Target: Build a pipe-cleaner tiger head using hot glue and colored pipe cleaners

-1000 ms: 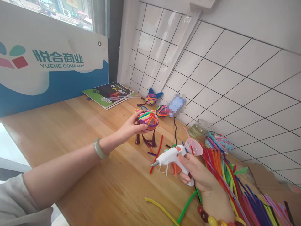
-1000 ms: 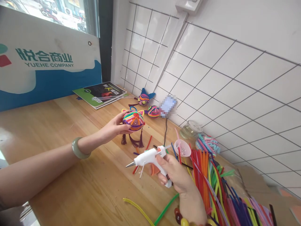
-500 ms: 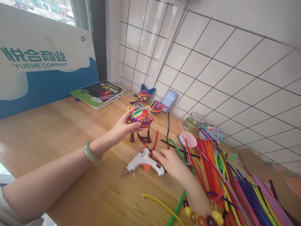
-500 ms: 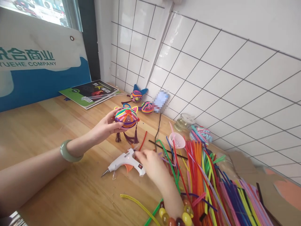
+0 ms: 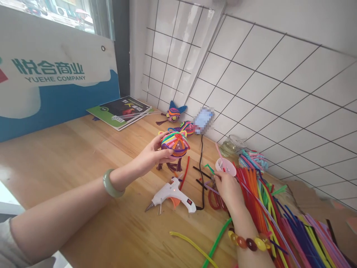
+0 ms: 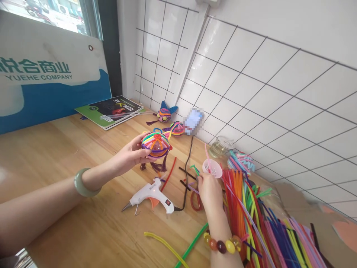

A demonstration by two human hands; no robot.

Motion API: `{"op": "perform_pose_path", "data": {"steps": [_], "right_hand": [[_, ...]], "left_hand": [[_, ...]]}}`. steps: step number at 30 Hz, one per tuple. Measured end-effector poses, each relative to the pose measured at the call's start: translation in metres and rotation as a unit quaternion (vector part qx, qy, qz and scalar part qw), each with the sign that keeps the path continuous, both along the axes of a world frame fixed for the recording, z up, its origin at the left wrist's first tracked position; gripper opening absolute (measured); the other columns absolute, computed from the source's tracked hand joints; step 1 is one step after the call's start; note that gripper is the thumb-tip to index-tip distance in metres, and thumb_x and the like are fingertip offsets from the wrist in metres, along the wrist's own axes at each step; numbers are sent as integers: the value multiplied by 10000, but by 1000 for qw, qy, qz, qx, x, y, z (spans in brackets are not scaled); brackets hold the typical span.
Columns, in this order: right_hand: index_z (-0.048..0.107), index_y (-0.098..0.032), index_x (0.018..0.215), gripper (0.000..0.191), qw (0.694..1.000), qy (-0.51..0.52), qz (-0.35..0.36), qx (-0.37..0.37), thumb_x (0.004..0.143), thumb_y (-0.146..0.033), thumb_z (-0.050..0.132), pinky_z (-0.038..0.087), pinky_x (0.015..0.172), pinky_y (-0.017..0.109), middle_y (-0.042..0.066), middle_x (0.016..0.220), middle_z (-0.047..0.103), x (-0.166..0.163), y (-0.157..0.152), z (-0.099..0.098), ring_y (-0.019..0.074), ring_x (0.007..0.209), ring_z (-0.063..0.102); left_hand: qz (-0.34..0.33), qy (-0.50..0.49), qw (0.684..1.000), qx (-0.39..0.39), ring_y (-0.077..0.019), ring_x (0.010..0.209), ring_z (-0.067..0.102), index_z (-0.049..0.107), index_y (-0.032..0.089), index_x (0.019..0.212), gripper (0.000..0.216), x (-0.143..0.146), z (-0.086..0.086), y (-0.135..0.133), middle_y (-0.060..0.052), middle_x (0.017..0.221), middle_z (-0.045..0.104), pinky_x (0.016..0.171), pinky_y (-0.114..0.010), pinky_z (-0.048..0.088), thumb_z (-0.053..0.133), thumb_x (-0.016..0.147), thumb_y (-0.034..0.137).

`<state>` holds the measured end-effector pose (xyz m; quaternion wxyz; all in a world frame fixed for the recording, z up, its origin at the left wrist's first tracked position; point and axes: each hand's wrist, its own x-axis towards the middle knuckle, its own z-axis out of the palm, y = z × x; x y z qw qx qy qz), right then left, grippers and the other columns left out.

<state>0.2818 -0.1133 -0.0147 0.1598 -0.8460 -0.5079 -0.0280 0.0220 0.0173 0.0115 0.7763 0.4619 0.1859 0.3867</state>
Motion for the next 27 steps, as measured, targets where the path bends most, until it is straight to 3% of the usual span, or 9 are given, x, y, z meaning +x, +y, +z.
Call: {"op": "perform_pose_path", "data": {"steps": [6, 7, 9, 12, 15, 27], "right_hand": [[672, -151, 1011, 282, 987, 6, 45, 154, 896, -297, 460, 499, 743, 322, 107, 993, 683, -24, -4, 36, 201, 841, 633], [674, -153, 978, 242, 969, 18, 89, 230, 890, -288, 494, 506, 737, 321, 103, 978, 679, -34, -6, 42, 202, 859, 632], [672, -185, 955, 159, 934, 1, 175, 313, 886, -237, 538, 507, 731, 308, 69, 921, 676, -55, -8, 53, 185, 854, 634], [652, -192, 1031, 200, 907, -47, 260, 327, 882, -119, 541, 508, 773, 314, 61, 916, 660, -80, -11, 61, 174, 882, 632], [633, -181, 1089, 268, 896, -97, 290, 323, 865, -65, 541, 513, 764, 333, 70, 897, 644, -90, -12, 59, 185, 877, 623], [613, -123, 1114, 322, 873, -262, 268, 311, 813, -13, 573, 499, 728, 346, 84, 818, 641, -97, -10, 53, 196, 782, 603]], "left_hand": [[-23, -16, 1000, -2, -271, 1049, 646, 453, 270, 1308, 610, 0, 0, -3, -89, 1295, 557, 905, -462, 550, 713, 760, 200], [-26, -13, 1000, -2, -278, 1059, 642, 454, 271, 1309, 611, 0, 0, -3, -91, 1308, 549, 912, -471, 545, 715, 760, 202], [-29, -8, 1000, -3, -287, 1075, 636, 449, 280, 1317, 625, 1, -1, -5, -92, 1345, 523, 914, -472, 543, 721, 760, 206], [-38, 3, 999, -7, -277, 1062, 644, 415, 290, 1348, 676, 1, -1, -9, -100, 1344, 525, 904, -449, 550, 731, 756, 213], [-53, 15, 998, -8, -262, 1005, 671, 385, 296, 1372, 708, 1, -1, -12, -110, 1328, 537, 894, -444, 552, 732, 759, 223], [-91, 6, 996, 1, -335, 1125, 603, 423, 288, 1344, 609, 1, 4, -20, -127, 1400, 480, 953, -546, 484, 697, 800, 288]]}}
